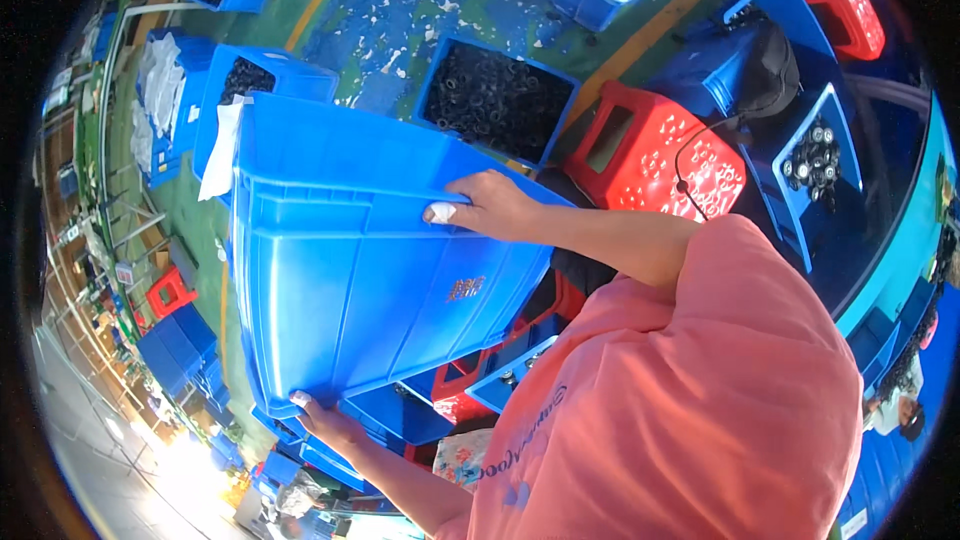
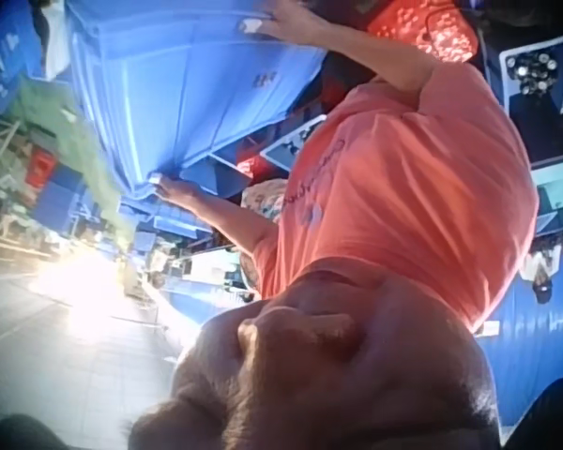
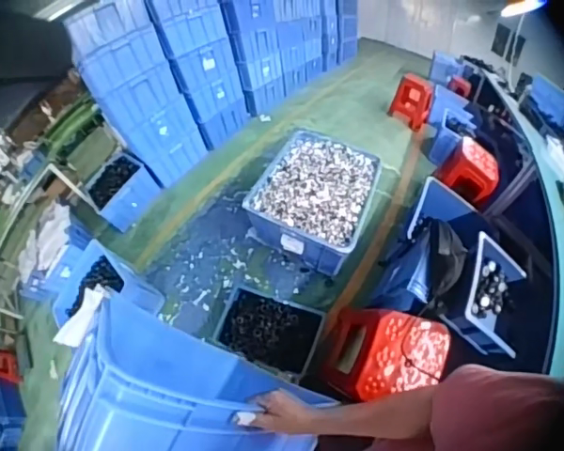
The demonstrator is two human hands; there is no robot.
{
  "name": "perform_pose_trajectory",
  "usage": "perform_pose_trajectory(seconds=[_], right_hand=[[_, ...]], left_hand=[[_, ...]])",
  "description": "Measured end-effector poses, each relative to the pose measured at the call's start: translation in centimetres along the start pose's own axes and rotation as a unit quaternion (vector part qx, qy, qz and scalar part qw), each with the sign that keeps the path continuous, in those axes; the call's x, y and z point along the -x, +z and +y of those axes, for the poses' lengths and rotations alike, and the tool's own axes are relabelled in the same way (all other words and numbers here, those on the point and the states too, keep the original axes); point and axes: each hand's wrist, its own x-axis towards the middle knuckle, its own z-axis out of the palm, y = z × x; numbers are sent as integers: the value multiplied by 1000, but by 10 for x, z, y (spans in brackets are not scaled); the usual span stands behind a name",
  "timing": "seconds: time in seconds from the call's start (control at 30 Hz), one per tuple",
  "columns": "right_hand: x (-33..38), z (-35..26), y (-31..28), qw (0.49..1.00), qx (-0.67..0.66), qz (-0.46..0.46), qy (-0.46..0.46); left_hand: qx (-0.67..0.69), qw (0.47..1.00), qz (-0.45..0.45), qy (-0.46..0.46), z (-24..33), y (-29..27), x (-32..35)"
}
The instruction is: Assemble small black rubber rings with white plastic components and move storage bins in a factory setting.
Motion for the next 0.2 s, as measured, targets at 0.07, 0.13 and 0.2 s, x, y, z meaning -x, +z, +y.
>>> perform_pose_trajectory(seconds=[0.07,0.13,0.2], right_hand=[[-11,-7,0,999,11,-15,-27],[-33,-27,-1,997,44,-36,-53],[-75,-57,3,997,28,3,-70]], left_hand=[[42,999,14,5,-3,-4,0],[78,997,22,6,-6,-3,-4],[92,995,28,8,-3,-7,-10]])
